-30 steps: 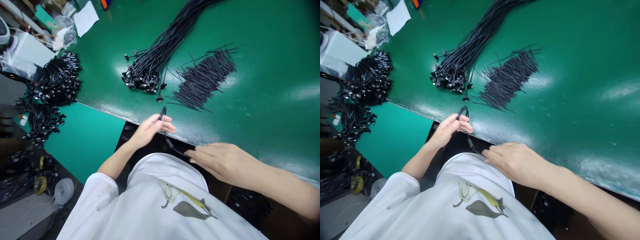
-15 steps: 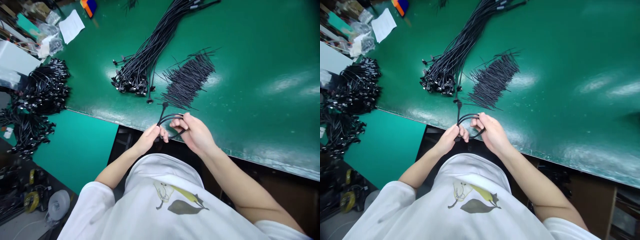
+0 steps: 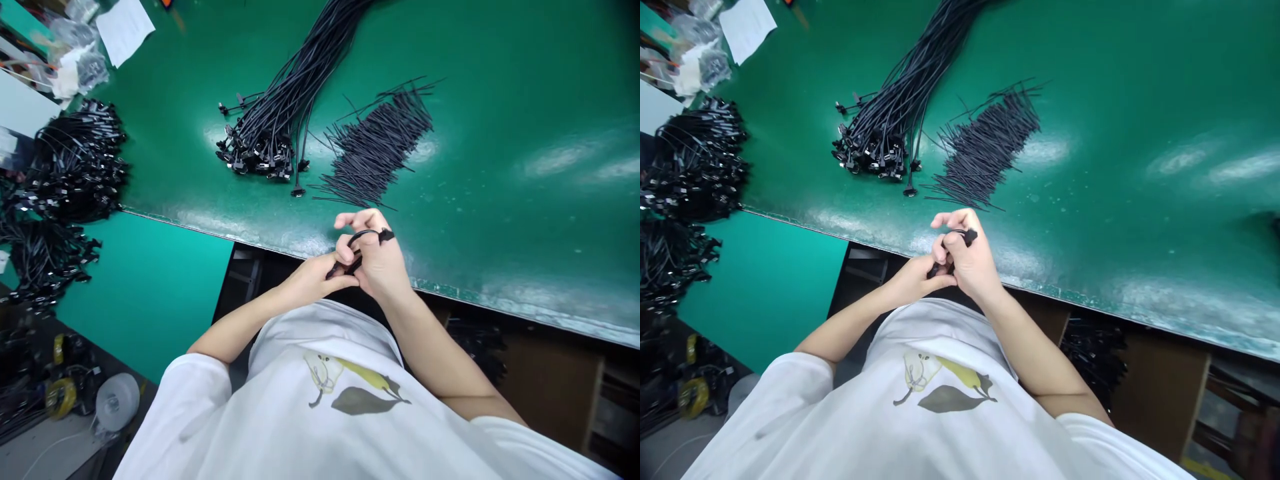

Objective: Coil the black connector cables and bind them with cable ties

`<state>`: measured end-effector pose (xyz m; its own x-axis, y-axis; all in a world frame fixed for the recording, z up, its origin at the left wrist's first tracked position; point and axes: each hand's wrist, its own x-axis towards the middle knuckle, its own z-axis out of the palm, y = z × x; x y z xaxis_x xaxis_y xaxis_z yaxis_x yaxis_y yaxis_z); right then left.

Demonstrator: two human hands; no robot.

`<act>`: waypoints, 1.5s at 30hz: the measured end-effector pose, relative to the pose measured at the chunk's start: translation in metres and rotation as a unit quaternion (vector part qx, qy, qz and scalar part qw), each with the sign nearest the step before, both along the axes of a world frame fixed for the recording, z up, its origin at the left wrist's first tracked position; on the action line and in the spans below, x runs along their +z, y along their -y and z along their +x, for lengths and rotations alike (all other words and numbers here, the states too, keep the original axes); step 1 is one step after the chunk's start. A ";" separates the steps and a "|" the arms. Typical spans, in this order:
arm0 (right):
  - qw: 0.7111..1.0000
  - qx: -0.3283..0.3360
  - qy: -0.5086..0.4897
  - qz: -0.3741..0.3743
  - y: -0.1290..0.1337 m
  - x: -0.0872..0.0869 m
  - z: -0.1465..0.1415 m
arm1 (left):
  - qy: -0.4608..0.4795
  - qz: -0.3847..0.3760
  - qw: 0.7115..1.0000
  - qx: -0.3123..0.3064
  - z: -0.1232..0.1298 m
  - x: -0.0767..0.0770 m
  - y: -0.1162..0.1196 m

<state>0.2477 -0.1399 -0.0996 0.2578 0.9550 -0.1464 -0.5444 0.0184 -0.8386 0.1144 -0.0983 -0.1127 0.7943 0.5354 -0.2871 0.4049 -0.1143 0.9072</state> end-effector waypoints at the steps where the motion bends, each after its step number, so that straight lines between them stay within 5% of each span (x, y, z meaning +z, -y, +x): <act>1: 1.000 0.004 0.011 0.004 -0.001 0.001 0.002 | 0.014 -0.004 1.000 0.002 0.002 -0.001 0.002; 6: 0.992 0.042 0.103 0.053 0.001 0.004 0.010 | 0.120 -0.115 0.986 -0.013 0.005 -0.004 0.000; 11: 0.993 0.074 0.083 0.028 -0.001 0.007 0.012 | 0.153 -0.243 0.958 -0.022 0.003 -0.005 -0.002; 17: 0.999 0.042 0.016 0.011 -0.010 0.007 0.010 | 0.165 -0.499 0.850 0.025 0.008 -0.004 0.012; 24: 1.000 -0.010 -0.003 -0.021 -0.007 -0.002 0.016 | 0.178 -0.566 0.801 0.086 0.015 -0.001 0.017; 33: 0.995 -0.055 0.079 0.008 0.004 -0.006 0.016 | 0.148 -0.598 0.787 0.030 0.018 -0.012 0.011; 38: 0.982 0.009 0.187 0.031 0.015 -0.016 0.030 | 0.122 -0.465 0.877 0.011 0.011 -0.015 0.008; 41: 0.947 0.008 0.319 -0.022 0.013 -0.028 0.070 | 0.133 -0.425 0.890 0.103 0.005 -0.012 0.007; 45: 0.773 -0.034 0.617 -0.142 -0.005 -0.046 0.122 | 0.150 -0.439 0.866 0.187 0.005 -0.009 0.001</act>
<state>0.3696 -0.1351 -0.1453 0.4170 0.9075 0.0503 0.6682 -0.2686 -0.6938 0.1190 -0.0991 -0.1213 0.7222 0.4511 -0.5243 -0.0043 0.7610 0.6488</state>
